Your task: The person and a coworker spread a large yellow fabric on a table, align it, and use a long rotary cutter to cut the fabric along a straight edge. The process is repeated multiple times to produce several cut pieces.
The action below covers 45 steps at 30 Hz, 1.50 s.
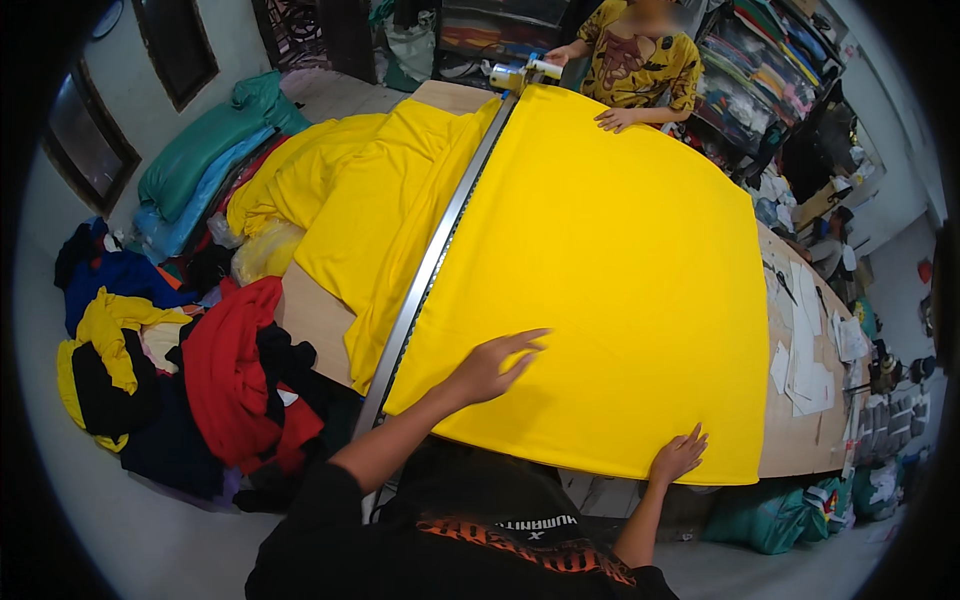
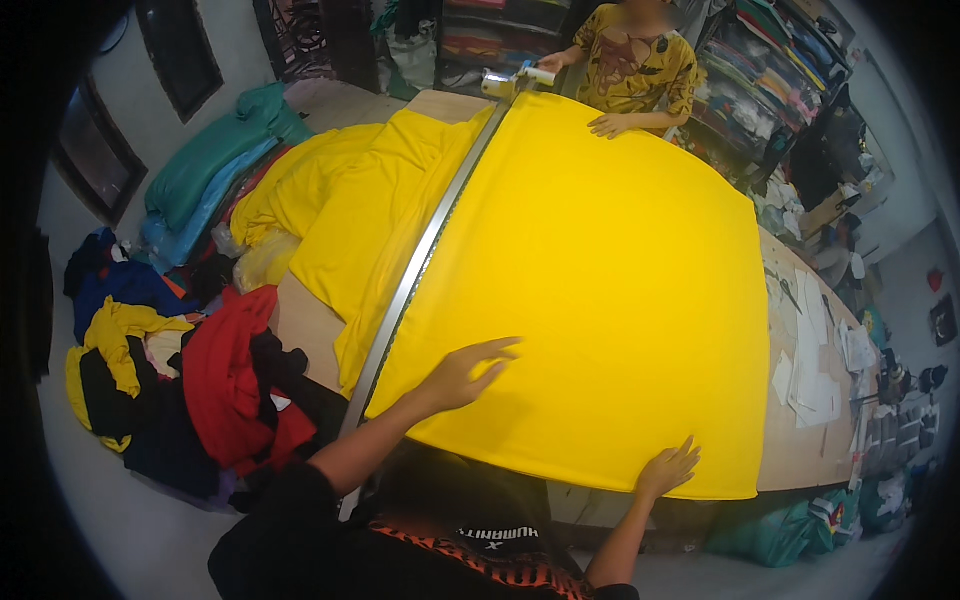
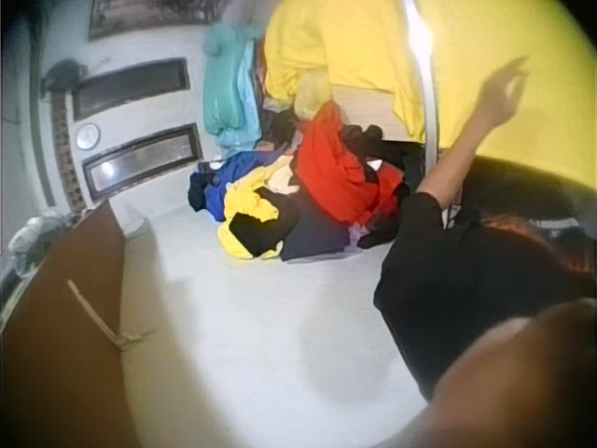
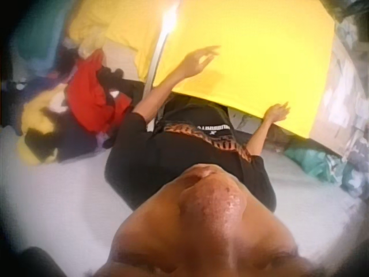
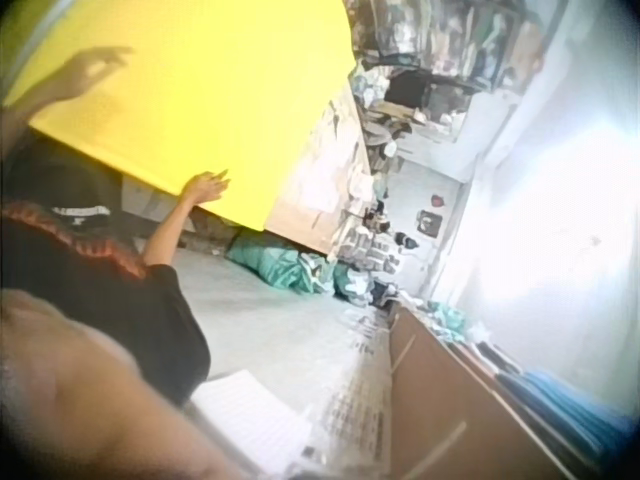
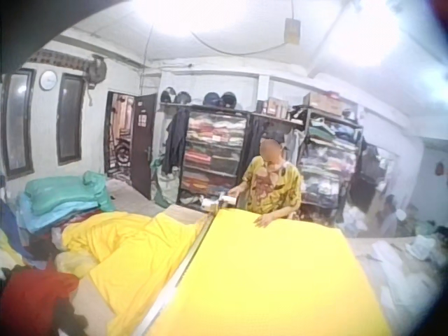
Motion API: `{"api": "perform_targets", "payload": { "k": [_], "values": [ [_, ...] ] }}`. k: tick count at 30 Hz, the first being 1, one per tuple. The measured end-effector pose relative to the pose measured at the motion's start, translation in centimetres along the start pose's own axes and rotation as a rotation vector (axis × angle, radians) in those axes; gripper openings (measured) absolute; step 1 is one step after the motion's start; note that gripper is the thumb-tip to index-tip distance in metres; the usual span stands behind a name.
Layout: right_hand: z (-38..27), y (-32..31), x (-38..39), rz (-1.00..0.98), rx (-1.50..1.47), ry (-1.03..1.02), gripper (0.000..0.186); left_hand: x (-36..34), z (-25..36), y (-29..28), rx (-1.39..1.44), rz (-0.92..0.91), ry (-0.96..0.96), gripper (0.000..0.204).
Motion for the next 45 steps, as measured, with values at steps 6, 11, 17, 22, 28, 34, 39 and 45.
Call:
{"api": "perform_targets", "payload": {
  "k": [6,11,17,22,28,34,39,45],
  "values": [
    [0.0,0.6,0.2,0.021,0.034,-0.005,0.049,17.4,-8.7,-7.4,-0.184,0.716,-0.386,0.029],
    [-0.1,0.2,-0.7,-0.064,0.047,0.057,0.05,28.3,-14.0,-7.7,-0.225,0.623,-0.892,0.043],
    [-13.9,-3.0,-0.9,0.049,-0.606,-0.224,0.05,31.4,-14.3,-6.1,-0.145,0.661,-1.042,0.061],
    [-33.2,-5.6,9.3,-0.176,-0.729,-0.852,0.055,30.7,-14.7,-6.3,-0.215,0.68,-1.061,0.064],
    [-42.7,-8.9,16.8,-0.389,-0.667,-1.127,0.058,31.4,-15.1,-7.0,-0.129,0.647,-1.108,0.065],
    [-45.6,-9.5,19.1,-0.384,-0.525,-1.402,0.057,31.3,-13.0,-8.5,-0.082,0.65,-1.103,0.066],
    [-47.2,-9.7,19.0,-0.549,-0.689,-1.651,0.054,30.5,-10.5,-9.6,-0.073,0.684,-1.066,0.066],
    [-39.9,-9.9,15.4,-0.415,-0.939,-1.427,0.053,30.1,-8.9,-9.7,-0.152,0.665,-1.023,0.065]
  ]
}}
Point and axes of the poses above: each hand's wrist, its own x-axis away from the middle knuckle, its own y-axis out of the palm, z = x × y, the point moved 4 cm from there along -x, towards the middle knuckle, and after that the axes turned 8 degrees about -y, right-handed, at the moved point
